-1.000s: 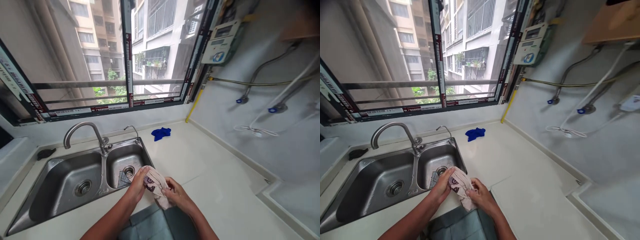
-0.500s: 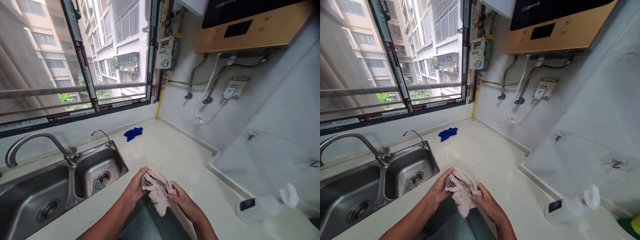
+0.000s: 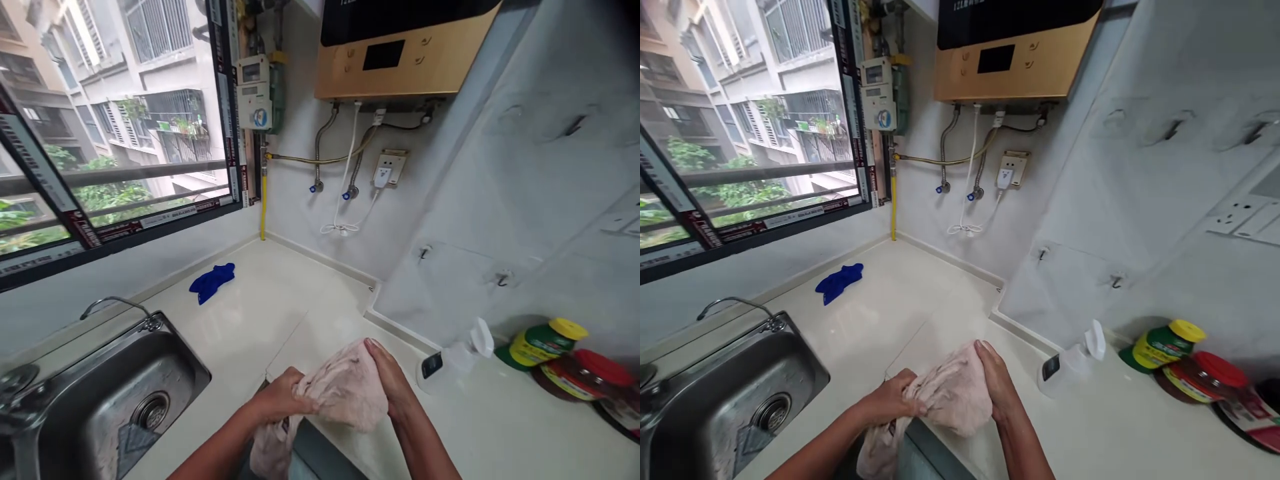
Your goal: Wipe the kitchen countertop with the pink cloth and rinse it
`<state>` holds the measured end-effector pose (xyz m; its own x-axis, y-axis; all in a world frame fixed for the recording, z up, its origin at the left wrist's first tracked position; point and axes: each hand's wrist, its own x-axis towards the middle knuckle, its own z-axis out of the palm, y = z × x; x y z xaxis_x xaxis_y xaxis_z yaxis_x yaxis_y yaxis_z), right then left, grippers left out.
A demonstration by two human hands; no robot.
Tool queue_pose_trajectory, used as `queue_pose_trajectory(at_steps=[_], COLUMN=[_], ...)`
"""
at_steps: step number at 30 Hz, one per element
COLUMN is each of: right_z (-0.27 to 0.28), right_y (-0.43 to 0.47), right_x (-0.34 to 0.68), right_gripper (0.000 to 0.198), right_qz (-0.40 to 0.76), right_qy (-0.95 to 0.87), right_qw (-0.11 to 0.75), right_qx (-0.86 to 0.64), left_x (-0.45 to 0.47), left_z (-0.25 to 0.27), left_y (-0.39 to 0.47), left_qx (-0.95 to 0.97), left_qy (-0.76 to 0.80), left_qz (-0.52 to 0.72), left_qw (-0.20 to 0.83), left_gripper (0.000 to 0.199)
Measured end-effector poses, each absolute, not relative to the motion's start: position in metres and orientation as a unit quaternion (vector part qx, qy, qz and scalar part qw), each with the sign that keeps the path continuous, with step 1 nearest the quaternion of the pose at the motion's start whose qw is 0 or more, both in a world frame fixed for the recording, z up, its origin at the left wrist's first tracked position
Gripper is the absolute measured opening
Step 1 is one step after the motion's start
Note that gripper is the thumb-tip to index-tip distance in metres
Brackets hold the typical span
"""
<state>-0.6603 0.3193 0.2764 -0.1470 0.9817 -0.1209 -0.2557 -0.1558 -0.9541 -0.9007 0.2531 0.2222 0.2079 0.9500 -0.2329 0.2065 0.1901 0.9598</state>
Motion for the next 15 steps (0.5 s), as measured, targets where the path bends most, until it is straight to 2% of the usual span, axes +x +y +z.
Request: queue_pose_trajectory(at_steps=[2, 5, 9, 12, 15], right_z=[0.288, 0.303, 0.313, 0.307, 0.294], right_y=[0.316, 0.309, 0.305, 0.306, 0.307], right_x=[-0.661, -0.658, -0.648, -0.651, -0.663], right_gripper=[0.035, 0.036, 0.043, 0.047, 0.049], right_qz=[0.665, 0.688, 0.654, 0.620, 0.637], right_qy=[-0.375, -0.352, -0.433, -0.482, -0.472], right_qw=[0.501, 0.507, 0.459, 0.431, 0.432], right_qx=[-0.408, -0.383, -0.418, -0.445, -0.431], left_x=[-0.900, -0.904, -0.901, -0.880, -0.853], left_z=[0.216, 0.208, 0.205, 0.210, 0.223], left_y=[0.272, 0.306, 0.336, 0.335, 0.326], left_qx=[0.584, 0.552, 0.500, 0.502, 0.494], left_qy=[0.541, 0.566, 0.606, 0.535, 0.361], left_qz=[0.330, 0.402, 0.450, 0.440, 0.423], left_qw=[0.507, 0.462, 0.425, 0.518, 0.668], left_gripper=[0.039, 0.030, 0.038, 0.056, 0.070])
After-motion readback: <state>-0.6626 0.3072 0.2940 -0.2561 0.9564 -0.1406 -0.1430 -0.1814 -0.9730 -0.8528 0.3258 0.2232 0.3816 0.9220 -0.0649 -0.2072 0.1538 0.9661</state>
